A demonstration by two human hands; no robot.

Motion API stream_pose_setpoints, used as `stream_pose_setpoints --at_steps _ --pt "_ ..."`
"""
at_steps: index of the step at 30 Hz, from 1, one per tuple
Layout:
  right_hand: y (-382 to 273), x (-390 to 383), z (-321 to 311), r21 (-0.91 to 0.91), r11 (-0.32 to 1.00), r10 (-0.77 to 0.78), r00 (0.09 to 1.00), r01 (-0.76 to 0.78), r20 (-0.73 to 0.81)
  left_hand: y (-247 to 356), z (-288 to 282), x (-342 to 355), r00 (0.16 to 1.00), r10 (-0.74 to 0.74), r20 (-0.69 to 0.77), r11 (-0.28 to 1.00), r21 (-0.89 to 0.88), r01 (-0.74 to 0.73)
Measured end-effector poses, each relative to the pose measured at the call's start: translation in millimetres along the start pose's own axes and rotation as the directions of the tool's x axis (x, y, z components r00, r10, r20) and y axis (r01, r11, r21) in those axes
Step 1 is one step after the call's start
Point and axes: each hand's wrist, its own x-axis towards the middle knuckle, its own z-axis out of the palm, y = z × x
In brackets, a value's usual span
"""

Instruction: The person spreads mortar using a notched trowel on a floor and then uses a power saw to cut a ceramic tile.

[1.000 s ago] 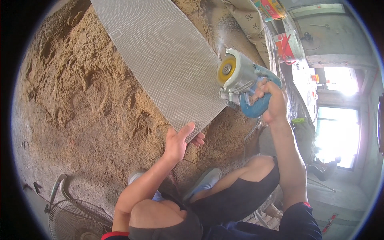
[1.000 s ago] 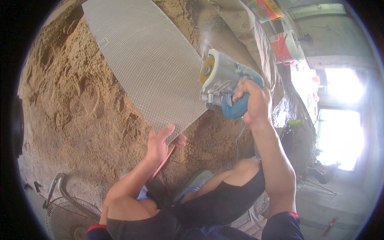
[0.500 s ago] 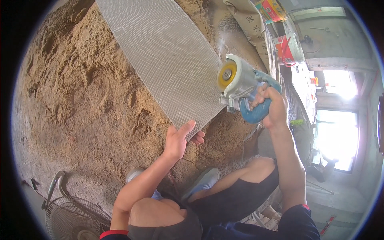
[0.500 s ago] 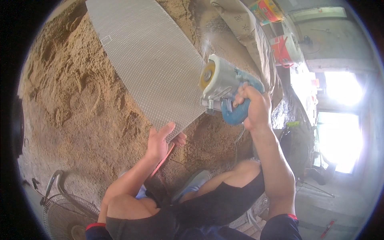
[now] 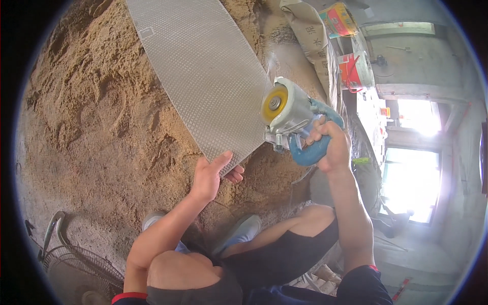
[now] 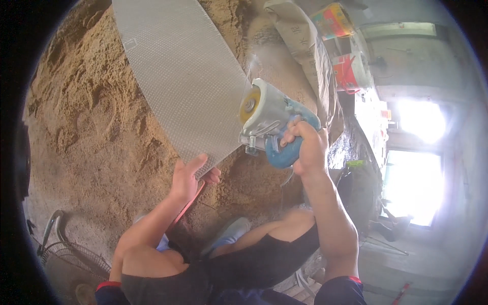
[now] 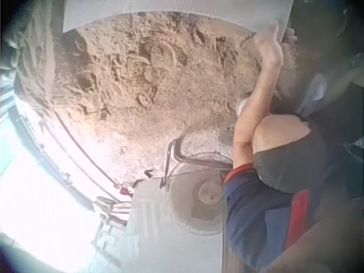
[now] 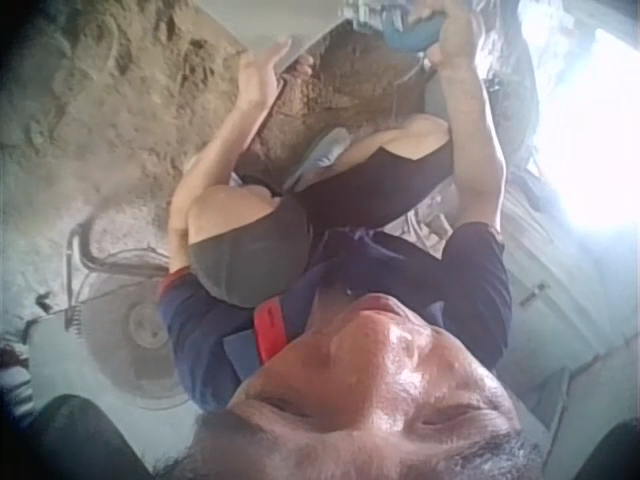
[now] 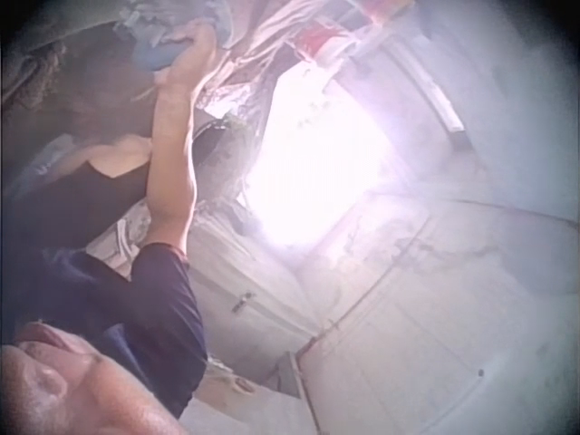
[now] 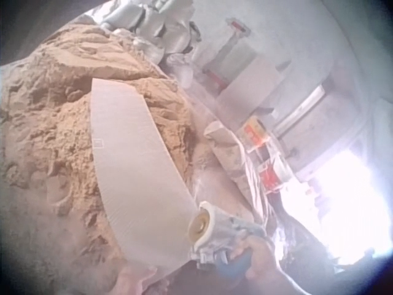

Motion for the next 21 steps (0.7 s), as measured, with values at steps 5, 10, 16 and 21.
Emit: stream_pose_setpoints --at_steps 5,10,16,21 --pt "-2 -3 -1 -0.005 1.000 0.018 1.000 -0.018 0.000 0 1 1 1.000 0.027 0.016 1.000 0.007 -0.027" --pt "-5 -11 2 -0.032 0.999 0.019 1.000 -0.019 -0.005 0 2 1 0.999 0.033 0.024 0.999 0.002 -0.033" --pt "-3 -13 -6 -0.076 0.996 0.047 0.997 -0.042 0.061 0 2 0 0.999 0.044 0.006 0.999 0.008 -0.045" --pt "-2 -17 -6 -0.066 0.996 0.056 0.997 -0.053 0.045 1 2 -1 0.999 0.039 0.009 0.999 0.010 -0.039"
